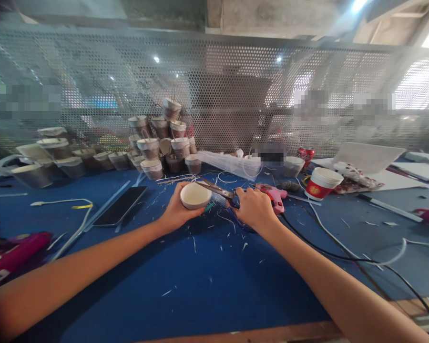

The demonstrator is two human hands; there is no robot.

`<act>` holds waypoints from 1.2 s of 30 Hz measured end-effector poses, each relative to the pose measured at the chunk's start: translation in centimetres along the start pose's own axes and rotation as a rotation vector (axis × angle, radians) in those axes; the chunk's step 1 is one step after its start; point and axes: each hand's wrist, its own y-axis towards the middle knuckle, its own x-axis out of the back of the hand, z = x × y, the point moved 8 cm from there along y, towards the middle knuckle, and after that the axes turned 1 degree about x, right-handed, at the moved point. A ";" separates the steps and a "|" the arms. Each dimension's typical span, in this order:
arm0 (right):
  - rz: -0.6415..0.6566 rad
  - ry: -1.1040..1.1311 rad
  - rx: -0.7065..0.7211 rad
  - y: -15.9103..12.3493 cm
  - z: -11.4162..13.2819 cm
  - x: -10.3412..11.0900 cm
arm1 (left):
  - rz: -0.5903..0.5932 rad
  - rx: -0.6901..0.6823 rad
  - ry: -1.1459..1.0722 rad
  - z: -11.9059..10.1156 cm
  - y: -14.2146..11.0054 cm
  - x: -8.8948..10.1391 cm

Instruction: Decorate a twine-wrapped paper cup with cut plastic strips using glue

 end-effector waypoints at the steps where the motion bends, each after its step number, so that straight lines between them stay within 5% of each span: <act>1: -0.002 0.001 -0.001 0.0 -0.1 0.0 | 0.004 0.002 -0.008 0.0 0.0 0.0; 12: 0.044 0.010 -0.006 0.0 -0.2 -0.5 | 0.004 0.013 -0.008 -0.2 0.0 0.0; 21: -0.044 -0.003 0.015 0.3 -1.0 -0.1 | 0.008 0.046 -0.058 0.3 0.2 0.0; 36: -0.016 -0.024 0.045 0.2 -0.5 -0.2 | 0.133 0.019 -0.047 0.0 0.0 -0.7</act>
